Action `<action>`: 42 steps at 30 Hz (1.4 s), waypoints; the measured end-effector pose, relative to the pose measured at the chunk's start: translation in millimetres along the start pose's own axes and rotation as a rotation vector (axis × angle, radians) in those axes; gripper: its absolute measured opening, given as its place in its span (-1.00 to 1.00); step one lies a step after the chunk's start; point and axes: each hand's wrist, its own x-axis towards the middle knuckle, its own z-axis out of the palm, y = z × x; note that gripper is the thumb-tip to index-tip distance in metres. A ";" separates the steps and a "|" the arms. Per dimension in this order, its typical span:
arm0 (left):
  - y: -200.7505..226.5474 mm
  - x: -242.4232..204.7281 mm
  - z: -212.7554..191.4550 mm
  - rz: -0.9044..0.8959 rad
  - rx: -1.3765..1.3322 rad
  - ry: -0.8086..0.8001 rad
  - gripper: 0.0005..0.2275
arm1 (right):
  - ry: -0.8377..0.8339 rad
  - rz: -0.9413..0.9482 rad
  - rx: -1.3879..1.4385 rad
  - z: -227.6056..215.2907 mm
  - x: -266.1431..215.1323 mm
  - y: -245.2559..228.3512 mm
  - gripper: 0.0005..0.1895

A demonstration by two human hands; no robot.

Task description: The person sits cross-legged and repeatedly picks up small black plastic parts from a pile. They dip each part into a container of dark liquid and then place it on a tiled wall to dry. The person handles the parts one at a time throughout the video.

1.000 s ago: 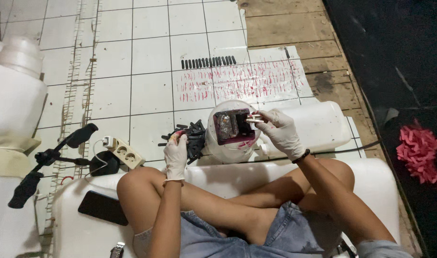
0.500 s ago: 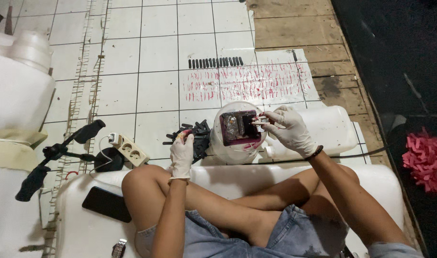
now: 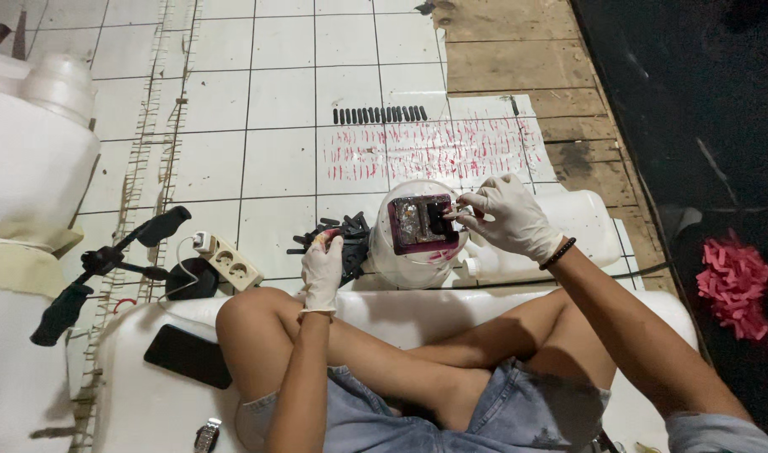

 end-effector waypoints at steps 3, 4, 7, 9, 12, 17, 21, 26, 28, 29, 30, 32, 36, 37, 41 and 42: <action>-0.6 1.3 2.6 0.008 -0.017 0.001 -0.68 | -0.056 -0.045 -0.076 -8.0 11.4 -4.0 -0.83; -2.2 3.2 3.4 0.008 -0.020 0.002 -0.68 | -0.056 -0.047 -0.078 -8.2 12.2 -1.3 -0.83; -4.4 6.1 4.9 0.004 0.002 0.014 -0.70 | -0.089 -0.105 -0.158 -13.2 18.3 1.8 -0.82; -2.4 3.5 5.0 0.002 -0.012 -0.003 -0.69 | -0.140 -0.146 -0.241 -22.2 25.9 -3.4 -0.81; -6.0 9.3 6.4 0.006 -0.004 -0.010 -0.68 | -0.163 -0.185 -0.254 -18.4 22.5 4.4 -0.77; -3.4 9.0 7.5 -0.004 0.015 -0.016 -0.67 | -0.186 -0.227 -0.284 -12.5 22.3 13.0 -0.72; 3.3 2.3 3.0 0.000 0.010 -0.029 -0.68 | -0.268 -0.264 -0.324 -3.6 18.5 25.7 -0.69; 4.3 2.2 3.2 -0.001 0.011 -0.023 -0.68 | -0.355 -0.181 -0.181 -9.2 28.2 19.8 -0.65; 4.3 3.0 3.8 -0.006 0.009 -0.022 -0.68 | -0.366 -0.331 -0.430 -7.7 32.0 23.7 -0.64; 2.0 6.3 6.1 -0.002 0.006 -0.022 -0.68 | -0.396 -0.348 -0.437 -8.9 35.7 22.0 -0.66; -0.1 9.6 8.7 0.002 0.002 -0.023 -0.68 | -0.427 -0.364 -0.444 -10.5 39.0 20.4 -0.68; 6.1 2.9 3.0 0.002 -0.006 -0.036 -0.67 | -0.441 -0.375 -0.470 0.8 34.0 27.7 -0.68; 2.5 7.1 6.0 -0.001 0.004 -0.041 -0.68 | -0.523 -0.528 -0.638 7.8 42.5 28.5 -0.75; 5.6 3.8 4.9 -0.002 0.003 -0.042 -0.68 | -0.524 -0.529 -0.638 5.3 41.4 27.1 -0.75; 10.4 -0.7 -1.3 0.000 -0.021 -0.037 -0.68 | -0.619 -0.272 -0.565 -22.4 57.1 16.6 -0.66; 9.9 -0.5 -1.0 0.009 -0.038 -0.039 -0.67 | -0.694 -0.137 -0.469 -35.0 65.1 13.5 -0.59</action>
